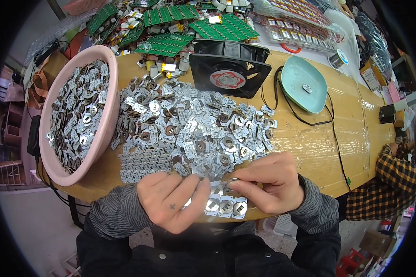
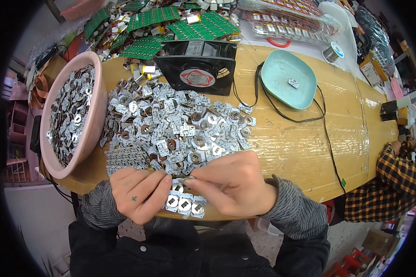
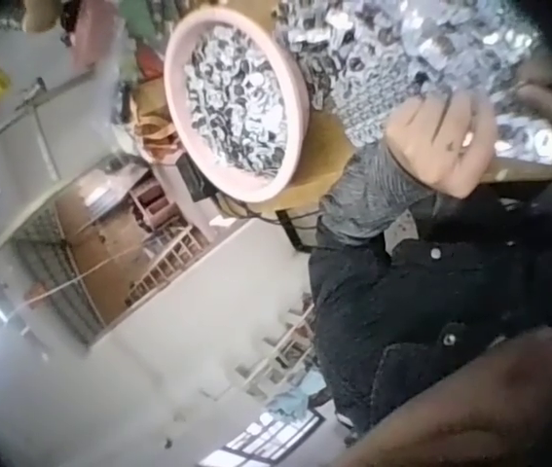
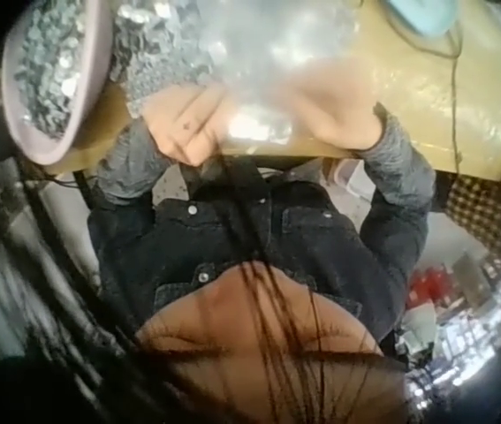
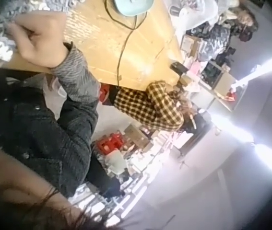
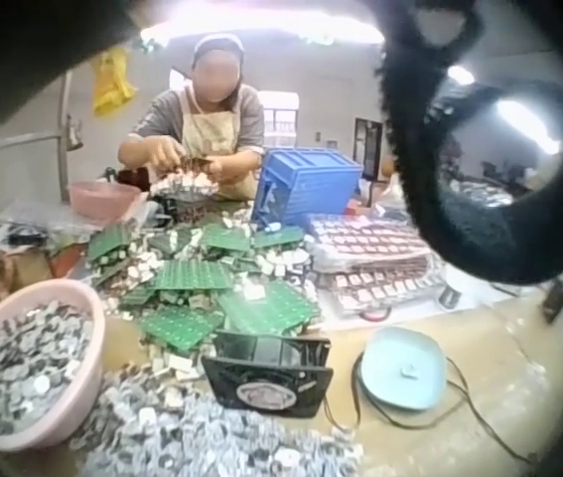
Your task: Sorting and inspecting small electronic components in blister packs at a workstation.
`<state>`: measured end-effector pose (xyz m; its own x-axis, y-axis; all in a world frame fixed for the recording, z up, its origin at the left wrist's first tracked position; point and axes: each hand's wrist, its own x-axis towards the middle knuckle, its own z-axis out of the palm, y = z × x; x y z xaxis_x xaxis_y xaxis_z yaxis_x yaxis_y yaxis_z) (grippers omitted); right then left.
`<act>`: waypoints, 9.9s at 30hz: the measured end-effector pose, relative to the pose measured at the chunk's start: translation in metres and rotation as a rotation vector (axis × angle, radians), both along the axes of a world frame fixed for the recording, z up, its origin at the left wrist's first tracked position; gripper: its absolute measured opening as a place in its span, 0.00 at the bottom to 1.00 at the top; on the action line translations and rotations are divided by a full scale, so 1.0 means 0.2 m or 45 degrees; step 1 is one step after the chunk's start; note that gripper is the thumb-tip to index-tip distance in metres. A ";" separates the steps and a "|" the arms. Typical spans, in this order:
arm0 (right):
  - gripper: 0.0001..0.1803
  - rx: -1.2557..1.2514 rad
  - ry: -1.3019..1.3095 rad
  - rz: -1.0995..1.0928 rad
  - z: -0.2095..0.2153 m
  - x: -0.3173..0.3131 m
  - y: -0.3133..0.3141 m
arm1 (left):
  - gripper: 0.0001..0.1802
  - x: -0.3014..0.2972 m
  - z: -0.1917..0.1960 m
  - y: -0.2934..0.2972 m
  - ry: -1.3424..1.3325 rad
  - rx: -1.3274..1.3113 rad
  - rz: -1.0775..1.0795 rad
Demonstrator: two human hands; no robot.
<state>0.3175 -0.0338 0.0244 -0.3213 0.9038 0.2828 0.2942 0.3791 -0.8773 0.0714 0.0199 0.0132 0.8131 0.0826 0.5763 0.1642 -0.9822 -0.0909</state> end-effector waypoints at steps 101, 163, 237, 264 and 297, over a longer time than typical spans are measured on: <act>0.03 1.168 -0.160 -0.401 0.59 -0.30 -0.25 | 0.22 -0.01 0.02 0.01 -0.455 -2.278 0.036; 0.16 1.126 -0.782 -0.456 0.01 -0.10 -0.01 | 0.05 0.02 0.01 -0.02 -0.385 -1.269 0.268; 0.07 0.367 -0.082 0.042 -0.09 -0.05 0.12 | 0.03 -0.02 -0.13 0.05 -0.271 -0.602 0.181; 0.12 0.827 0.074 -0.163 -0.23 -0.15 0.11 | 0.19 0.01 -0.10 -0.03 0.273 -0.964 0.739; 0.14 -0.033 0.613 -0.165 -0.12 -0.07 0.17 | 0.16 -0.20 -0.35 0.29 0.354 -0.065 0.613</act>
<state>0.3027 -0.0004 0.0013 -0.0446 0.9362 0.3486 -0.1036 0.3427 -0.9337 0.0315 0.0770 -0.0567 0.7976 0.5044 0.3308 0.5719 -0.8067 -0.1488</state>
